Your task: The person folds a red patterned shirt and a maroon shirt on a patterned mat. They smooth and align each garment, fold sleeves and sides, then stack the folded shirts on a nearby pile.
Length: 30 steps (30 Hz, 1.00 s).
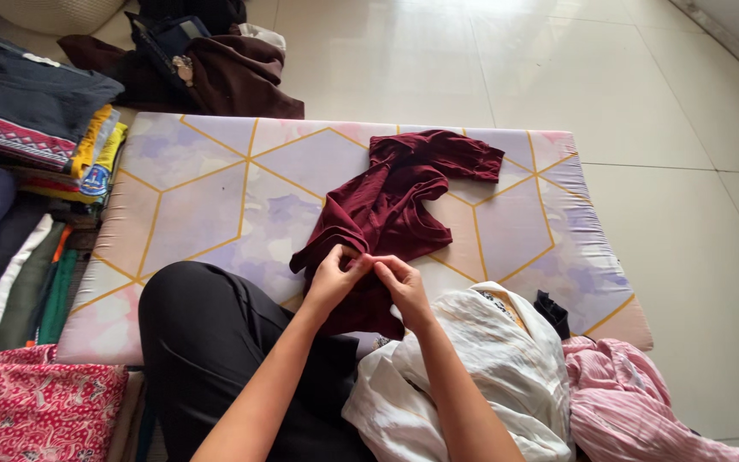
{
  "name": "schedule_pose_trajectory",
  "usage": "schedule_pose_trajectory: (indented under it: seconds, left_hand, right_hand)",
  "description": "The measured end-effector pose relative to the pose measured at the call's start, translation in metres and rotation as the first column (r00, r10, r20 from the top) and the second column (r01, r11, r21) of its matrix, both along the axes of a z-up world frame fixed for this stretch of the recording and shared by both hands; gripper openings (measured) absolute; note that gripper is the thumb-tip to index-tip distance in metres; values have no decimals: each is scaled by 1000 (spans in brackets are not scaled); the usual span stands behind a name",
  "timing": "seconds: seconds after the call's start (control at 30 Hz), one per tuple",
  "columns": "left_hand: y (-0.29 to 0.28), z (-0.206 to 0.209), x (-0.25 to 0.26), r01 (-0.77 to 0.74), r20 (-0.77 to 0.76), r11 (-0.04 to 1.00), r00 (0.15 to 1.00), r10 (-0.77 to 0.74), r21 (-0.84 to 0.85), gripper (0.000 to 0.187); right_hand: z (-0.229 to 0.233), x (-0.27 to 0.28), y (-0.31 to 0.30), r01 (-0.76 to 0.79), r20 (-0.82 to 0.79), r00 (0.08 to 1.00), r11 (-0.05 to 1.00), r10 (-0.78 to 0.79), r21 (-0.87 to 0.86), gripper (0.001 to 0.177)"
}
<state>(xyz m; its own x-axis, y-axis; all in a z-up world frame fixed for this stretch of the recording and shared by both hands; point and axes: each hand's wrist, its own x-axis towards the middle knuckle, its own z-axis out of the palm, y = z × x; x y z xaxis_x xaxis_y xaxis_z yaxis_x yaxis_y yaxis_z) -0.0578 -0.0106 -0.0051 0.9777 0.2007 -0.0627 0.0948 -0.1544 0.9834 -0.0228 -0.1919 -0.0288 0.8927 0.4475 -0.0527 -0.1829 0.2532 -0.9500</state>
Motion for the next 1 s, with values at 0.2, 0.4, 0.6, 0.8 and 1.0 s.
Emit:
schedule_pose_trajectory:
  seconds: [0.2,0.4,0.6,0.8,1.0]
  left_hand:
    - [-14,4,5,-101,94,990,991,92,97,34]
    - [-10,-16,5,-35,0,994,999,35,-103,17]
    - [7,-11,2,51,-53,912,995,-79,-406,12]
    - [7,-9,-2,89,-42,921,993,-113,-379,14]
    - [44,-19,13,-159,46,881,979,200,-445,12]
  right_hand:
    - [7,8,-1,58,-141,988,998,-58,-5,25]
    - [9,5,-2,24,-56,998,989,-32,-147,15]
    - [6,5,1,-16,-35,999,998,14,-57,14]
    - [-10,5,-2,-54,-14,998,996,53,-71,9]
    - [-39,54,-44,371,-287,909,902,-303,222,6]
